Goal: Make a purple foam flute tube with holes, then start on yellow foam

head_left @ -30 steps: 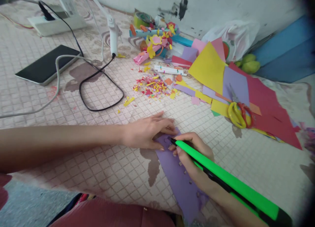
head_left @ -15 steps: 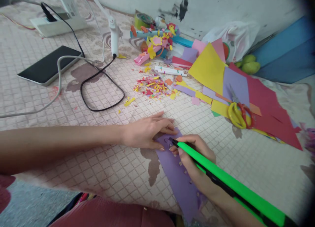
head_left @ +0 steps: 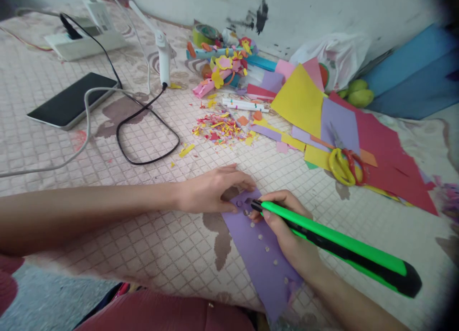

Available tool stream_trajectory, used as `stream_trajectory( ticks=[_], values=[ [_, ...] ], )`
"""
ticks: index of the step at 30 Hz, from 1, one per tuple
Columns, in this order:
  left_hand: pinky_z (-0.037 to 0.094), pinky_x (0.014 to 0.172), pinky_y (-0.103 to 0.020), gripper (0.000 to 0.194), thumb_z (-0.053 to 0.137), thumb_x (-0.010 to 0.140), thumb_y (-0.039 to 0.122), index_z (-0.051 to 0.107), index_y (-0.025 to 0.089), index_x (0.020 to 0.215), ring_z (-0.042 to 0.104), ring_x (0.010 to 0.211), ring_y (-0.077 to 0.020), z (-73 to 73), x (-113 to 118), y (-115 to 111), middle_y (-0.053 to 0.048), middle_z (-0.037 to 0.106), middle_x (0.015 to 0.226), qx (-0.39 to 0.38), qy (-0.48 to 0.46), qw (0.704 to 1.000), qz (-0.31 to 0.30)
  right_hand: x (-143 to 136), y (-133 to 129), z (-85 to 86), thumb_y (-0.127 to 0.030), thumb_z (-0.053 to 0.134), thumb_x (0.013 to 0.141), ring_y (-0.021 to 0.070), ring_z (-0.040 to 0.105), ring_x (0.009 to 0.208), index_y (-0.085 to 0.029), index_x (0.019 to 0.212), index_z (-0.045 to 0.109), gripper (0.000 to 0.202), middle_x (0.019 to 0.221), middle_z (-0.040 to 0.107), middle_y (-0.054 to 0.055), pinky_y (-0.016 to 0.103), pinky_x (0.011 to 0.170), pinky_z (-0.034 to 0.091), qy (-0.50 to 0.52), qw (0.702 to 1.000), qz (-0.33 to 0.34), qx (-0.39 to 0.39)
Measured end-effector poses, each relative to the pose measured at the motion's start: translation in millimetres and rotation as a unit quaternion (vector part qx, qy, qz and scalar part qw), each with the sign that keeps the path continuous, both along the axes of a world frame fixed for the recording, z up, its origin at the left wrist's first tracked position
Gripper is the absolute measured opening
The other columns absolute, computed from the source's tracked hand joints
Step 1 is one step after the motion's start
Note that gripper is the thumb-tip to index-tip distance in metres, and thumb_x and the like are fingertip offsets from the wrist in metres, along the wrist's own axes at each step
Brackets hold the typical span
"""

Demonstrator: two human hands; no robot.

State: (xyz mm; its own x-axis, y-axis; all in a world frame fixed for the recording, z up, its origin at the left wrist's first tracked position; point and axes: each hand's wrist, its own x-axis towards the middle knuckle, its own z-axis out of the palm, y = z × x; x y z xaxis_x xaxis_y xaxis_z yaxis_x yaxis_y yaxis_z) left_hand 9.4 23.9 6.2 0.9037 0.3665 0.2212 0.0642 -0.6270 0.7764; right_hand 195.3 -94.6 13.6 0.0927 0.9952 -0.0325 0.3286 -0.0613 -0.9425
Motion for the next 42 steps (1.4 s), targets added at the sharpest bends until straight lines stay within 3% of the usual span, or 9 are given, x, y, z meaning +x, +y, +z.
stream_trajectory(
  ticks=[4,11,15,19,25,29,34,42],
  values=[
    [0.044,0.092,-0.035,0.038,0.066,0.079,0.015,0.054,0.015,0.115,0.056,0.102,-0.0198,2.8,5,4,-0.009,0.064,0.108,0.015,0.007,1.0,-0.001,0,1,0.6,-0.024,0.056,0.085,0.0132,0.066,0.069,-0.023,0.091,0.056,0.006,0.074,0.07,-0.001,0.025,0.063,0.054,0.011,1.0,0.001,-0.005],
    [0.043,0.094,-0.038,0.028,0.058,0.087,0.021,0.056,0.014,0.114,0.057,0.101,-0.0208,-3.6,4,7,-0.011,0.066,0.107,0.066,-0.024,0.997,-0.029,-1,1,0.2,-0.025,0.057,0.083,0.0147,0.067,0.067,-0.022,0.09,0.056,0.007,0.072,0.07,0.0,0.027,0.06,0.054,0.009,1.0,-0.008,-0.006],
    [0.034,0.106,-0.042,0.04,0.062,0.085,0.026,0.051,0.017,0.123,0.055,0.112,-0.0217,-4.8,1,11,-0.01,0.063,0.118,0.055,-0.009,0.997,-0.06,-2,2,2.0,-0.026,0.057,0.082,0.015,0.067,0.065,-0.022,0.089,0.056,0.007,0.07,0.07,0.0,0.027,0.058,0.054,0.018,1.0,0.007,0.009],
    [0.02,0.114,-0.048,0.06,0.066,0.081,0.025,0.039,0.022,0.136,0.044,0.129,-0.0226,-3.6,-3,11,-0.008,0.056,0.133,0.056,0.035,0.993,-0.095,3,3,5.2,-0.026,0.056,0.083,0.0149,0.067,0.065,-0.022,0.088,0.056,0.005,0.069,0.07,0.0,0.027,0.059,0.054,0.03,0.999,0.034,0.014],
    [0.013,0.113,-0.057,0.069,0.07,0.078,0.036,0.038,0.019,0.137,0.044,0.13,-0.0269,-1.2,-10,-17,-0.013,0.055,0.132,0.079,0.062,0.995,0.016,5,-5,6.5,-0.022,0.056,0.084,0.0145,0.067,0.068,-0.024,0.094,0.056,0.01,0.075,0.071,-0.001,0.025,0.059,0.053,-0.028,0.998,0.03,0.038],
    [0.019,0.114,-0.052,0.057,0.069,0.079,0.034,0.048,0.021,0.13,0.049,0.125,-0.024,-2.4,-11,-25,-0.01,0.057,0.13,0.042,0.027,0.997,0.06,-3,-9,4.5,-0.019,0.056,0.081,0.0143,0.067,0.067,-0.024,0.091,0.057,0.011,0.074,0.069,-0.001,0.026,0.059,0.052,-0.055,0.996,0.039,0.05],
    [0.015,0.114,-0.052,0.046,0.064,0.083,0.024,0.051,0.024,0.126,0.048,0.125,-0.0211,-6.7,-8,-20,-0.006,0.063,0.123,0.022,0.021,0.999,0.043,-10,-11,1.8,-0.017,0.055,0.08,0.0149,0.066,0.066,-0.024,0.091,0.056,0.013,0.074,0.068,-0.001,0.028,0.06,0.053,-0.08,0.994,0.03,0.066],
    [0.016,0.114,-0.053,0.045,0.066,0.082,0.025,0.052,0.022,0.125,0.05,0.123,-0.0223,-7.5,-7,-20,-0.007,0.062,0.125,0.03,0.018,0.999,0.041,-10,-11,0.3,-0.015,0.053,0.08,0.0126,0.066,0.068,-0.025,0.094,0.056,0.018,0.076,0.068,-0.003,0.026,0.061,0.052,-0.113,0.989,0.044,0.082]
  ],
)
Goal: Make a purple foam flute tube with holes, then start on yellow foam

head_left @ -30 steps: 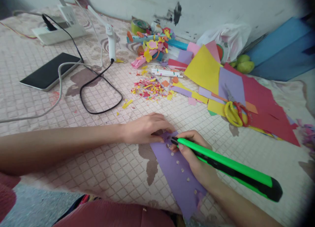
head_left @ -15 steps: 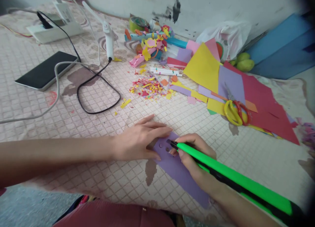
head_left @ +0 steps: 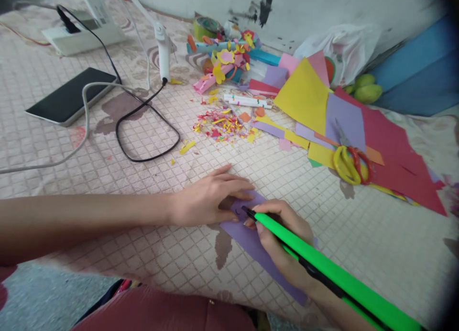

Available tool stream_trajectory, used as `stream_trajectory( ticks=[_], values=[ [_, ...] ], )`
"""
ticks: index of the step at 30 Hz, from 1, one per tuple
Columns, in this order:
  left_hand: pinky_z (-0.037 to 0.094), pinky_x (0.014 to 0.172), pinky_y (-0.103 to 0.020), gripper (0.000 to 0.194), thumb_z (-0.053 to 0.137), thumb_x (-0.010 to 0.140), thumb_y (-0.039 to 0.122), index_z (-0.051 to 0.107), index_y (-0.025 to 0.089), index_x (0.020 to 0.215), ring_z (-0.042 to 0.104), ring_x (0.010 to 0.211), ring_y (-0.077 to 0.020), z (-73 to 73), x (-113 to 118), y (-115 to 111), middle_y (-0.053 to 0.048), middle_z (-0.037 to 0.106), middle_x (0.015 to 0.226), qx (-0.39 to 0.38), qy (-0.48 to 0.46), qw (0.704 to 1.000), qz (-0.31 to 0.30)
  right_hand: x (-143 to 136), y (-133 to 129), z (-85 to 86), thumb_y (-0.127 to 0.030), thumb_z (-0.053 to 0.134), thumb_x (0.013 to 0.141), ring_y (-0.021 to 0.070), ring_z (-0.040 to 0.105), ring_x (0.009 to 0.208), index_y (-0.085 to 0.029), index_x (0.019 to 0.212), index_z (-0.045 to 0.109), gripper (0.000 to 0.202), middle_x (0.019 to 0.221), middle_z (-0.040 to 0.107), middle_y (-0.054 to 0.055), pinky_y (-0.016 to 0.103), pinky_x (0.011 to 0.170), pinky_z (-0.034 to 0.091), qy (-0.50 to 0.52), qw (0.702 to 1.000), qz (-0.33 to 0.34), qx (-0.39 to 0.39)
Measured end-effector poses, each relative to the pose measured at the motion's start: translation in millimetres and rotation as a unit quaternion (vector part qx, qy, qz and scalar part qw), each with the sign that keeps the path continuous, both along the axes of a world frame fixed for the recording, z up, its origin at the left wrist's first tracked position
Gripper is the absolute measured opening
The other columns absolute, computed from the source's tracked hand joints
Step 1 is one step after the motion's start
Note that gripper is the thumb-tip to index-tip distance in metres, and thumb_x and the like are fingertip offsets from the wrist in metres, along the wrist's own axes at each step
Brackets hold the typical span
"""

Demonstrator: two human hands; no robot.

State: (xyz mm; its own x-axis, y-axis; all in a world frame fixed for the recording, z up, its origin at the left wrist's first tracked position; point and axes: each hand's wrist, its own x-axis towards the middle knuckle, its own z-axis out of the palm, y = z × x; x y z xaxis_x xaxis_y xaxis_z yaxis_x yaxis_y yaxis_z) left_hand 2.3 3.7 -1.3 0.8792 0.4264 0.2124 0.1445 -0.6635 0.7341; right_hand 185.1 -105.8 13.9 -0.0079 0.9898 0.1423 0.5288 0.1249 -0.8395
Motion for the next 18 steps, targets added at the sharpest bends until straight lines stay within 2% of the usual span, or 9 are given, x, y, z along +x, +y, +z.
stream_trajectory(
  ticks=[18],
  values=[
    [0.015,0.114,-0.054,0.047,0.067,0.08,0.023,0.052,0.021,0.124,0.051,0.121,-0.023,0.2,0.3,1.2,-0.007,0.062,0.124,-0.001,0.001,1.0,-0.003,-0.8,-0.6,-1.3,-0.011,0.052,0.078,0.0137,0.065,0.067,-0.025,0.095,0.055,0.023,0.078,0.068,-0.001,0.028,0.06,0.052,-0.021,1.0,0.014,0.007]
  ],
)
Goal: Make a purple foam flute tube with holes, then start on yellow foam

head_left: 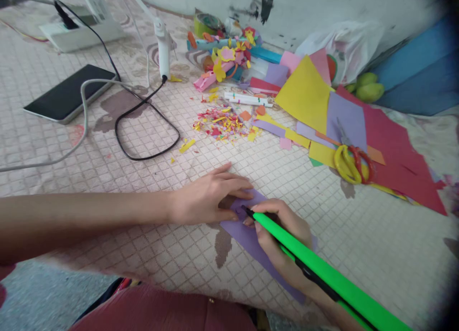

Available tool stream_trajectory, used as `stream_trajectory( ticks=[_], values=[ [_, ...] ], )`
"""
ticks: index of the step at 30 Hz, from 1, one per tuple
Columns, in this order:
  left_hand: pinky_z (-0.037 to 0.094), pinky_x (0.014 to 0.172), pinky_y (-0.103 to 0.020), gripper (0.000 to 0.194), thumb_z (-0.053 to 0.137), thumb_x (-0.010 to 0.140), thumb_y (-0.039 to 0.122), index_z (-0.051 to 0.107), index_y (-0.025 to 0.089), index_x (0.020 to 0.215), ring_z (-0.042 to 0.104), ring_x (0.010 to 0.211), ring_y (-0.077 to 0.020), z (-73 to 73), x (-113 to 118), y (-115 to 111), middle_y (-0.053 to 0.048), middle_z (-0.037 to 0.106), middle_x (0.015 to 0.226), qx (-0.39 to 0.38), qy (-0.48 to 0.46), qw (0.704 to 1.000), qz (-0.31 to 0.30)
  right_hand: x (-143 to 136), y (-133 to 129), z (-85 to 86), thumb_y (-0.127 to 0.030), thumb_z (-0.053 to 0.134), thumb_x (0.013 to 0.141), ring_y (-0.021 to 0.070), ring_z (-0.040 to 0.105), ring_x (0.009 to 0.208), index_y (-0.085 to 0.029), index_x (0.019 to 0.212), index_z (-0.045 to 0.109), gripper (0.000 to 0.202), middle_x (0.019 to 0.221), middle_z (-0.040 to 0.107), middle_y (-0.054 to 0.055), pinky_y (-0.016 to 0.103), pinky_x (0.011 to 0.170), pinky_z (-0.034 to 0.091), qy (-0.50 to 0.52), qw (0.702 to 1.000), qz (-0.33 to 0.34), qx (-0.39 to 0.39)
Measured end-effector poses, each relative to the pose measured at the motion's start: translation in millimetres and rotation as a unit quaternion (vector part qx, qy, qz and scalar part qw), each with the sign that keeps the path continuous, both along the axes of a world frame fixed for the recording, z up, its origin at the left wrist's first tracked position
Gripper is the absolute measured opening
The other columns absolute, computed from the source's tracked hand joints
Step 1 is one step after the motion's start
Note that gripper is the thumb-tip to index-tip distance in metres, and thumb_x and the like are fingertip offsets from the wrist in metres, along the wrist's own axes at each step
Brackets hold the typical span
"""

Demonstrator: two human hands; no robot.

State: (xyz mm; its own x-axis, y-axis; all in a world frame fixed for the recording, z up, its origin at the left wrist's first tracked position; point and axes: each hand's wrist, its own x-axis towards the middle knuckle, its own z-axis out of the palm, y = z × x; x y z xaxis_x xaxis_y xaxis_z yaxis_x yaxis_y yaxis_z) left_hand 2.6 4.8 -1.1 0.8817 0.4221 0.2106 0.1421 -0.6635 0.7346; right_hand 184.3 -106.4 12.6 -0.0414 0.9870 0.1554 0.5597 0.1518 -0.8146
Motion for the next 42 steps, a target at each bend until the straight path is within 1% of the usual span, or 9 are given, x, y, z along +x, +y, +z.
stream_trajectory(
  ticks=[7,17,22,24,27,30,34,39,42],
  values=[
    [0.015,0.114,-0.053,0.046,0.067,0.08,0.024,0.052,0.021,0.124,0.052,0.121,-0.0225,1.5,0.1,-0.3,-0.007,0.062,0.124,-0.002,0.01,1.0,0.0,-0.4,0.3,-0.3,-0.013,0.052,0.077,0.013,0.065,0.066,-0.025,0.093,0.055,0.02,0.077,0.068,-0.002,0.026,0.059,0.051,0.007,1.0,-0.011,-0.001],
    [0.014,0.114,-0.053,0.048,0.067,0.08,0.022,0.05,0.02,0.125,0.05,0.123,-0.022,-0.1,-0.3,-0.4,-0.006,0.063,0.122,-0.013,-0.002,1.0,0.0,4.5,-2.0,1.7,-0.021,0.053,0.083,0.0135,0.066,0.07,-0.026,0.094,0.055,0.012,0.077,0.069,-0.003,0.026,0.061,0.052,0.066,0.996,-0.029,-0.053],
    [0.016,0.114,-0.052,0.042,0.064,0.082,0.019,0.052,0.021,0.122,0.052,0.121,-0.0207,3.2,2.0,-1.0,-0.005,0.065,0.12,-0.02,-0.007,1.0,0.013,6.1,-1.9,-0.9,-0.023,0.053,0.085,0.0147,0.066,0.073,-0.026,0.096,0.055,0.011,0.078,0.07,-0.002,0.028,0.064,0.052,0.088,0.993,-0.031,-0.073],
    [0.019,0.113,-0.05,0.04,0.063,0.082,0.017,0.053,0.019,0.121,0.055,0.116,-0.0203,5.0,3.1,-1.0,-0.005,0.067,0.114,-0.015,-0.016,0.999,0.024,6.4,-0.8,-0.5,-0.022,0.054,0.085,0.0145,0.066,0.073,-0.025,0.095,0.055,0.01,0.077,0.07,-0.002,0.028,0.064,0.052,0.089,0.993,-0.036,-0.076],
    [0.026,0.11,-0.046,0.036,0.062,0.082,0.015,0.054,0.017,0.118,0.06,0.103,-0.0188,7.1,3.6,-0.7,-0.003,0.07,0.096,-0.003,-0.038,0.999,0.032,6.7,0.4,0.7,-0.023,0.055,0.085,0.0144,0.066,0.072,-0.025,0.094,0.056,0.009,0.077,0.07,-0.002,0.027,0.062,0.052,0.086,0.992,-0.038,-0.085],
    [0.028,0.109,-0.043,0.029,0.059,0.084,0.014,0.057,0.017,0.113,0.062,0.093,-0.0164,7.8,2.8,-0.4,0.0,0.069,0.083,0.004,-0.042,0.999,0.033,6.2,0.2,0.0,-0.022,0.055,0.084,0.0147,0.066,0.073,-0.025,0.095,0.056,0.011,0.078,0.069,-0.002,0.027,0.063,0.052,0.085,0.992,-0.037,-0.08],
    [0.025,0.11,-0.042,0.028,0.057,0.084,0.012,0.057,0.017,0.112,0.061,0.094,-0.0153,7.5,2.0,-0.5,0.001,0.068,0.083,0.017,-0.035,0.999,0.033,5.5,-1.0,-2.1,-0.02,0.055,0.083,0.014,0.066,0.073,-0.026,0.094,0.056,0.013,0.078,0.069,-0.003,0.027,0.064,0.052,0.08,0.994,-0.032,-0.067],
    [0.025,0.11,-0.042,0.033,0.059,0.082,0.012,0.055,0.017,0.115,0.06,0.095,-0.0158,5.6,2.5,-0.5,0.0,0.068,0.088,0.031,-0.038,0.999,0.02,5.3,-0.6,-2.7,-0.018,0.055,0.082,0.0132,0.065,0.073,-0.026,0.094,0.056,0.015,0.078,0.068,-0.003,0.026,0.064,0.051,0.08,0.994,-0.031,-0.068],
    [0.023,0.111,-0.043,0.033,0.056,0.084,0.011,0.054,0.018,0.116,0.061,0.092,-0.015,4.5,3.0,-0.7,0.002,0.067,0.082,0.032,-0.035,0.999,0.016,5.4,0.2,-2.8,-0.018,0.055,0.081,0.013,0.065,0.072,-0.026,0.093,0.056,0.014,0.078,0.068,-0.003,0.025,0.063,0.051,0.082,0.994,-0.029,-0.064]
  ],
)
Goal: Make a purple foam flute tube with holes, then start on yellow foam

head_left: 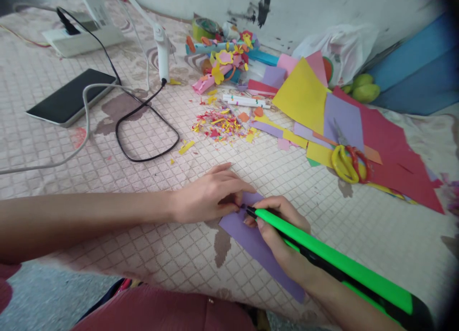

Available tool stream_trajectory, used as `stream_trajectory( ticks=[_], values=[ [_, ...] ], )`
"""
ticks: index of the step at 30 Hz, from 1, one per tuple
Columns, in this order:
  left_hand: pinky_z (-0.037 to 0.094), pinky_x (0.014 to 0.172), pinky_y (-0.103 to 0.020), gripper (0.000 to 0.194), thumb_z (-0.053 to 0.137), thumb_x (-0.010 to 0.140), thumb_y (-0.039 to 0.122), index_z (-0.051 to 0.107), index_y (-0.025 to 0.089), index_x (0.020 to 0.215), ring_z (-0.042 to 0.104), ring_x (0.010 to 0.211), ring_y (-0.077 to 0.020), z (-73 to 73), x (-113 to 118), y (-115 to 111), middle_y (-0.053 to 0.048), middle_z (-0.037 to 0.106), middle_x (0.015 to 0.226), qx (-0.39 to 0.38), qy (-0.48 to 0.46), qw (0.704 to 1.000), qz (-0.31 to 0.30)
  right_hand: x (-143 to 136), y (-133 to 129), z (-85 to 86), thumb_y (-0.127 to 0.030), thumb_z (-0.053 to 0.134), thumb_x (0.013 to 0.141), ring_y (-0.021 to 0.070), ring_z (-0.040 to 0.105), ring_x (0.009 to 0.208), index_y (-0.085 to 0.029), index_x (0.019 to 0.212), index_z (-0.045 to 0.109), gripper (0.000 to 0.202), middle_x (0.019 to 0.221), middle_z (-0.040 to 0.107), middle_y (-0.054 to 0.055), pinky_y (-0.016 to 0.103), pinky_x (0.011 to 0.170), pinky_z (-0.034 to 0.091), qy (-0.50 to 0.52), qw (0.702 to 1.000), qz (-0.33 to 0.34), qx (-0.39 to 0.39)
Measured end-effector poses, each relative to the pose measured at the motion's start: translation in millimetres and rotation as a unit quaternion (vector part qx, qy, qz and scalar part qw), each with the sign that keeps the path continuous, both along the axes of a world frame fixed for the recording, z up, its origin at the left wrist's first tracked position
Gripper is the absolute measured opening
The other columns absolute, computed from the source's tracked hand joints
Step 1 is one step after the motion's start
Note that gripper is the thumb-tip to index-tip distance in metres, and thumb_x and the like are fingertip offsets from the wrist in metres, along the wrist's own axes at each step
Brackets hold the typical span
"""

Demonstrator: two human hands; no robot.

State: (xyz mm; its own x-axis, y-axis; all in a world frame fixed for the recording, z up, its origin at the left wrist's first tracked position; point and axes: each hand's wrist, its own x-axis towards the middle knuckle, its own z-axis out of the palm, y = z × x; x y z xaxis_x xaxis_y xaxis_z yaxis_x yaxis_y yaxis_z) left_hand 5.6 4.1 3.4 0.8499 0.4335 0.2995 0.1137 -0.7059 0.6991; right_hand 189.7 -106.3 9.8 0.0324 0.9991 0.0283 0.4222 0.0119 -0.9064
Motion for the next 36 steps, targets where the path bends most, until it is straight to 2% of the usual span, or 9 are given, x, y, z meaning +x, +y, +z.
stream_trajectory(
  ticks=[4,11,19,25,30,36],
  values=[
    [0.023,0.111,-0.044,0.031,0.053,0.085,0.011,0.054,0.018,0.115,0.061,0.09,-0.0143,1.5,0.2,-0.4,0.002,0.066,0.078,-0.001,0.01,1.0,0.008,0.0,0.0,0.8,-0.019,0.055,0.082,0.0137,0.065,0.071,-0.025,0.093,0.056,0.013,0.077,0.068,-0.002,0.026,0.062,0.051,0.0,1.0,-0.001,-0.001],
    [0.025,0.108,-0.044,0.04,0.057,0.081,0.009,0.051,0.018,0.119,0.059,0.092,-0.0166,2.5,0.4,-0.3,0.0,0.066,0.086,0.003,-0.004,1.0,-0.007,0.4,-0.2,4.5,-0.021,0.054,0.083,0.015,0.065,0.071,-0.025,0.092,0.056,0.011,0.076,0.068,-0.001,0.028,0.063,0.051,-0.003,1.0,-0.003,-0.021],
    [0.02,0.11,-0.045,0.036,0.052,0.082,0.007,0.052,0.018,0.117,0.06,0.09,-0.0155,1.9,2.7,-2.3,0.002,0.065,0.077,-0.002,0.01,1.0,-0.001,1.2,0.1,2.9,-0.024,0.056,0.083,0.0148,0.066,0.072,-0.025,0.092,0.056,0.009,0.077,0.069,-0.002,0.027,0.062,0.051,-0.012,1.0,-0.005,-0.017],
    [0.024,0.109,-0.043,0.038,0.052,0.081,0.007,0.05,0.017,0.118,0.06,0.084,-0.0134,3.4,2.9,-0.6,0.003,0.063,0.078,-0.017,0.02,1.0,0.011,5.3,4.1,2.7,-0.026,0.055,0.086,0.0154,0.067,0.07,-0.023,0.092,0.056,0.007,0.075,0.07,0.0,0.027,0.062,0.053,0.054,0.997,-0.003,-0.054],
    [0.023,0.11,-0.043,0.04,0.054,0.079,0.008,0.05,0.017,0.118,0.06,0.081,-0.0119,3.7,3.0,1.1,0.004,0.062,0.077,-0.039,0.03,0.999,0.012,6.7,8.1,-2.2,-0.028,0.055,0.087,0.0157,0.068,0.069,-0.023,0.092,0.055,0.007,0.072,0.07,0.0,0.03,0.067,0.055,0.133,0.987,-0.03,-0.089],
    [0.025,0.108,-0.043,0.038,0.054,0.079,0.009,0.051,0.017,0.117,0.06,0.078,-0.0124,4.4,3.2,0.3,0.004,0.063,0.075,-0.044,0.019,0.999,0.013,4.6,7.0,2.6,-0.027,0.055,0.086,0.0153,0.067,0.07,-0.023,0.091,0.055,0.007,0.074,0.07,0.0,0.03,0.066,0.055,0.1,0.992,-0.014,-0.078]
  ],
)
